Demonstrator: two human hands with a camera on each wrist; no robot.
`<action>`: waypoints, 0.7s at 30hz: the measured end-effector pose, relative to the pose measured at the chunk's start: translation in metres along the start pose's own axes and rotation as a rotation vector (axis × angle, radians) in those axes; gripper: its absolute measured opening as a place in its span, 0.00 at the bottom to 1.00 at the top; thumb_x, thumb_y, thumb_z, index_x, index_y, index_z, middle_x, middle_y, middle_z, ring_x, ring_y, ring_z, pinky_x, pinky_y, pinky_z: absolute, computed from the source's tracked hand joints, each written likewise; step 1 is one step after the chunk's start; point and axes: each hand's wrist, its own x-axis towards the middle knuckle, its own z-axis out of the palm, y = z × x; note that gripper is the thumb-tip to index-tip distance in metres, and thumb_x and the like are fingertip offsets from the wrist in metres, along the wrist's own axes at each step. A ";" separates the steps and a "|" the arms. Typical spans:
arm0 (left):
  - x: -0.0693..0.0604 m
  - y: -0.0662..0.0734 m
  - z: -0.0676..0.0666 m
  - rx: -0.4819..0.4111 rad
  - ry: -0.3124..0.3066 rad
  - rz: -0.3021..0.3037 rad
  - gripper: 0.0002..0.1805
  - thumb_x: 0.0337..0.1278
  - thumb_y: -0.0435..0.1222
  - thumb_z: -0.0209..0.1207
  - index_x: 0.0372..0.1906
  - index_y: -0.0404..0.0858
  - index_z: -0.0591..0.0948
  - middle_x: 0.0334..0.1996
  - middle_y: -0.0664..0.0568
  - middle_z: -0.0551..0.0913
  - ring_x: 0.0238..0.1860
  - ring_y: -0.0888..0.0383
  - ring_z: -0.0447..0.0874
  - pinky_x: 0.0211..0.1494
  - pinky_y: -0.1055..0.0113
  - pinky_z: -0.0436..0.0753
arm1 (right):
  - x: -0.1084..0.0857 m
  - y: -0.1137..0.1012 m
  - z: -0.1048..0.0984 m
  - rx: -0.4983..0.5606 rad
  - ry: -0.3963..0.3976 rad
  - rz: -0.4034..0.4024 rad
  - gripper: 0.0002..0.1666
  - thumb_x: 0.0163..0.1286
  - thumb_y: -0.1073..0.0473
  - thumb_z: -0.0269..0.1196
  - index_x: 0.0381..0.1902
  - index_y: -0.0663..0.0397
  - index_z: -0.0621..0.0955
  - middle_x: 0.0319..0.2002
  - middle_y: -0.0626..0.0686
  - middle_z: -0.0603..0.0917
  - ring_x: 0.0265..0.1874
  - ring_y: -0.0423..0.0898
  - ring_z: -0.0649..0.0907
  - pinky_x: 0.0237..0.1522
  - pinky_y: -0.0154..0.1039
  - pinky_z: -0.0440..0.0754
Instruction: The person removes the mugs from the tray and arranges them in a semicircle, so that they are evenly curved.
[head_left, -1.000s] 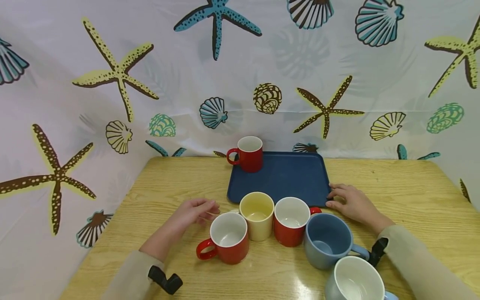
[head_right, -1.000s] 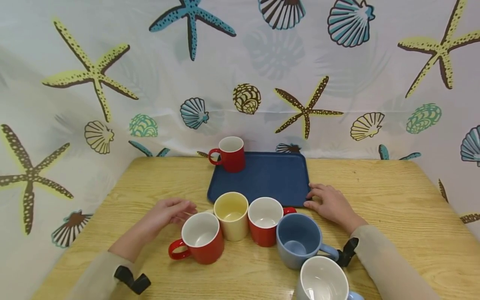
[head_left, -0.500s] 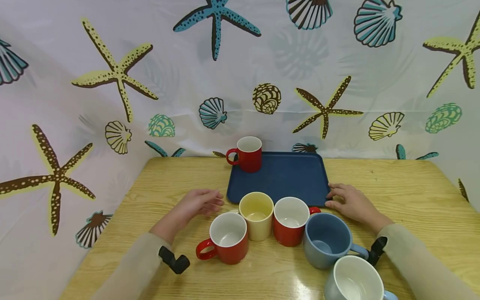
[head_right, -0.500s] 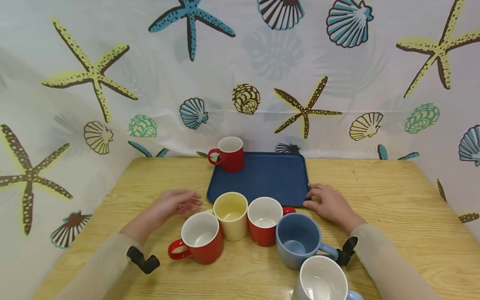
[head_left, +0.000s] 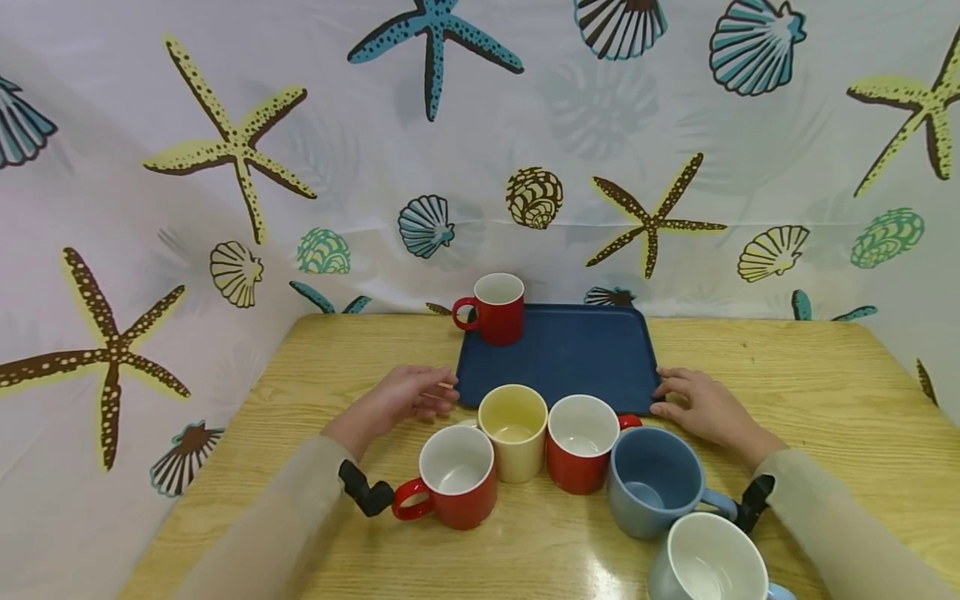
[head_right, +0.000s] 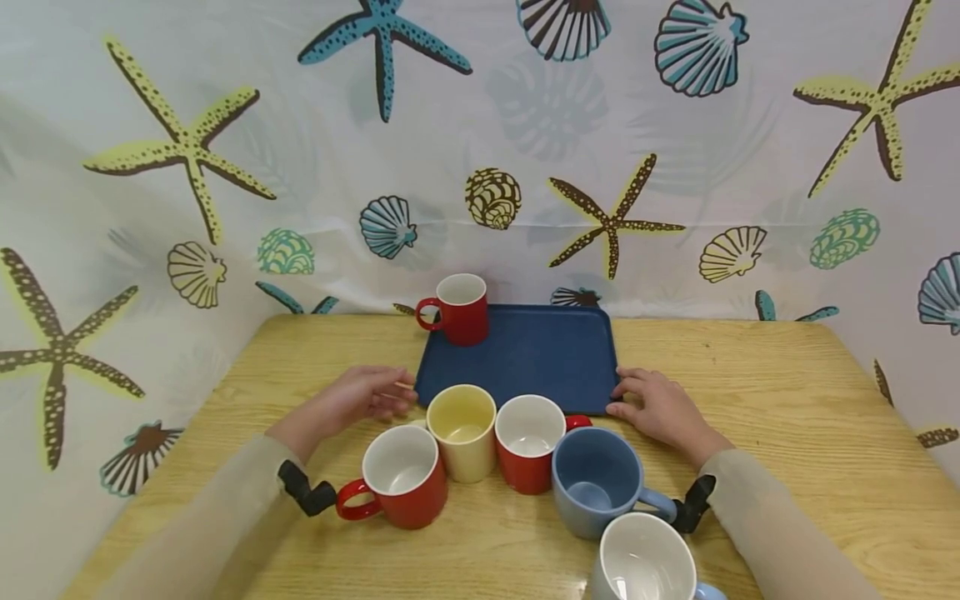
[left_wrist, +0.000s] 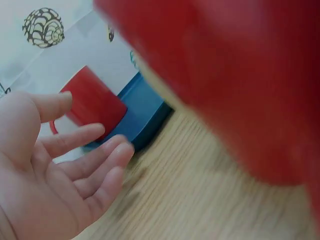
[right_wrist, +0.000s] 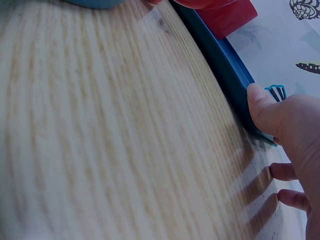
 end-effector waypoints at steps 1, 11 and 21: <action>0.001 0.001 -0.001 -0.009 -0.008 -0.007 0.28 0.63 0.52 0.51 0.57 0.34 0.74 0.48 0.42 0.81 0.44 0.50 0.82 0.46 0.62 0.79 | 0.000 0.000 0.000 0.000 0.000 0.003 0.19 0.63 0.45 0.62 0.43 0.53 0.83 0.62 0.61 0.69 0.61 0.63 0.66 0.59 0.62 0.62; 0.013 0.018 -0.016 -0.012 -0.015 0.003 0.28 0.67 0.49 0.47 0.62 0.33 0.69 0.54 0.38 0.76 0.51 0.47 0.78 0.55 0.57 0.75 | 0.001 -0.001 -0.004 0.004 -0.014 0.016 0.19 0.63 0.46 0.62 0.43 0.52 0.83 0.62 0.61 0.69 0.61 0.63 0.66 0.59 0.62 0.61; 0.033 0.039 -0.011 0.041 0.019 0.023 0.28 0.67 0.47 0.49 0.63 0.32 0.67 0.54 0.38 0.76 0.52 0.47 0.78 0.55 0.58 0.75 | 0.002 -0.002 -0.003 0.017 -0.015 0.027 0.18 0.63 0.46 0.62 0.43 0.52 0.83 0.62 0.61 0.69 0.61 0.63 0.66 0.59 0.63 0.61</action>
